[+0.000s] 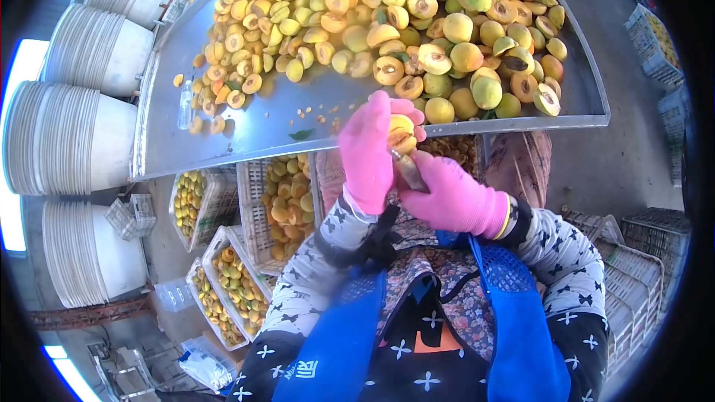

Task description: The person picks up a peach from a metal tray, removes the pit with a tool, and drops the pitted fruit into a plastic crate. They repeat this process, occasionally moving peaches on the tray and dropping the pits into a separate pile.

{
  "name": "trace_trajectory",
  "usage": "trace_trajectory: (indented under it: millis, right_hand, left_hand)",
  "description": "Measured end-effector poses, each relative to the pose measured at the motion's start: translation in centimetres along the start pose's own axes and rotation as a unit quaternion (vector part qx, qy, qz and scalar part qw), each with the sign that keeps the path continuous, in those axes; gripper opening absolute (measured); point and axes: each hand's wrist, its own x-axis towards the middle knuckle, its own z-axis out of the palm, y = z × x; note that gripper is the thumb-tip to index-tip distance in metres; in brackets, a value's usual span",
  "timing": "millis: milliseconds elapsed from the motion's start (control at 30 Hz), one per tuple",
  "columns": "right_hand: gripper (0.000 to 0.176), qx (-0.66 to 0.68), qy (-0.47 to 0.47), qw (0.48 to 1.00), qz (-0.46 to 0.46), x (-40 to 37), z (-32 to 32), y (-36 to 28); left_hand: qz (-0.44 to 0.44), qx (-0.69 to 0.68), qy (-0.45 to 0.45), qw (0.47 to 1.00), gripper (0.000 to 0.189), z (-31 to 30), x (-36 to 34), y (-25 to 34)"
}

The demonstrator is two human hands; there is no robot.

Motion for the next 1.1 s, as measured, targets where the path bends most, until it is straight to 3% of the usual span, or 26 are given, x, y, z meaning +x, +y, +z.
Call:
trace_trajectory:
  millis: [33, 100, 233, 267, 333, 367, 467, 500, 567, 600, 633, 667, 700, 733, 767, 833, 933, 1033, 1100]
  right_hand:
    - [0.024, 0.112, -0.060, 0.988, 0.089, -0.1, -0.3, -0.1]
    - [0.020, 0.319, -0.173, 0.897, 0.255, 0.7, -2.0, -1.1]
    - [0.013, 0.456, -0.251, 0.813, 0.262, 0.2, -3.3, 0.3]
    - [0.014, 0.442, -0.277, 0.812, 0.261, 0.0, -3.3, 0.6]
    - [0.015, 0.416, -0.327, 0.808, 0.259, -0.5, -3.1, 1.0]
    - [0.017, 0.403, -0.336, 0.808, 0.268, -0.7, -2.6, 1.1]
    - [0.018, 0.269, -0.299, 0.868, 0.290, -1.0, -2.6, 0.4]
    - [0.021, 0.003, -0.313, 0.937, 0.153, -1.5, -2.5, 2.4]
    - [0.023, -0.190, -0.303, 0.931, 0.077, -3.3, -3.7, 5.0]
    - [0.025, -0.286, -0.293, 0.911, 0.047, -4.2, -4.6, 5.4]
    - [0.024, -0.250, -0.282, 0.921, 0.102, -4.0, -5.3, 5.0]
    - [0.023, -0.233, -0.241, 0.939, 0.081, -3.9, -6.4, 4.7]
    - [0.022, -0.213, -0.202, 0.954, 0.055, -3.5, -7.1, 4.5]
    - [0.021, -0.191, -0.163, 0.967, 0.028, -3.1, -7.7, 4.4]
    - [0.022, -0.184, -0.050, 0.981, -0.019, -2.8, -8.2, 4.7]
    - [0.024, -0.315, 0.099, 0.943, 0.041, -1.4, -9.6, 5.8]
    - [0.041, -0.423, 0.215, 0.874, 0.106, 1.3, -10.9, 8.2]
    - [0.054, -0.432, 0.126, 0.873, 0.187, 3.2, -10.9, 9.7]
    - [0.054, -0.346, 0.121, 0.920, 0.140, 3.7, -11.1, 9.4]
  left_hand:
    - [-0.029, 0.000, -0.002, 1.000, 0.043, -0.2, -0.1, 0.2]
    - [-0.080, -0.003, -0.009, 0.997, 0.046, 0.3, 0.0, 1.5]
    - [-0.037, 0.089, -0.145, 0.985, 0.058, -0.3, 0.7, 1.8]
    - [-0.004, 0.114, -0.180, 0.977, 0.060, -0.4, 0.7, 1.7]
    - [-0.087, 0.100, -0.212, 0.968, 0.062, -1.5, 0.8, 0.8]
    - [-0.183, 0.060, -0.201, 0.960, 0.063, -1.8, 0.9, 0.5]
    - [-0.099, 0.057, -0.107, 0.988, 0.045, -3.8, -0.4, 0.7]
    - [-0.013, 0.208, -0.149, 0.967, 0.028, -6.2, -0.9, 1.9]
    - [0.023, 0.399, -0.099, 0.911, 0.026, -13.4, -1.9, 4.3]
    - [-0.079, 0.364, 0.028, 0.928, 0.031, -16.4, -2.4, 5.4]
    - [0.079, 0.550, 0.089, 0.827, 0.037, -19.8, -2.9, 5.1]
    - [0.153, 0.614, 0.146, 0.761, 0.041, -19.9, -3.1, 5.7]
    - [0.167, 0.645, 0.127, 0.735, 0.042, -19.7, -3.1, 5.8]
    - [0.150, 0.561, 0.113, 0.806, 0.043, -19.3, -2.7, 5.6]
    - [0.132, 0.472, 0.099, 0.866, 0.044, -17.7, -2.2, 5.4]
    - [0.065, 0.301, 0.101, 0.946, 0.043, -13.7, -0.8, 3.7]
    - [-0.016, 0.250, -0.024, 0.968, 0.040, -9.0, 1.2, 0.1]
    - [-0.104, 0.208, -0.126, 0.964, 0.039, -5.0, 2.2, -2.8]
    - [-0.135, 0.167, -0.115, 0.970, 0.039, -3.2, 2.0, -4.1]
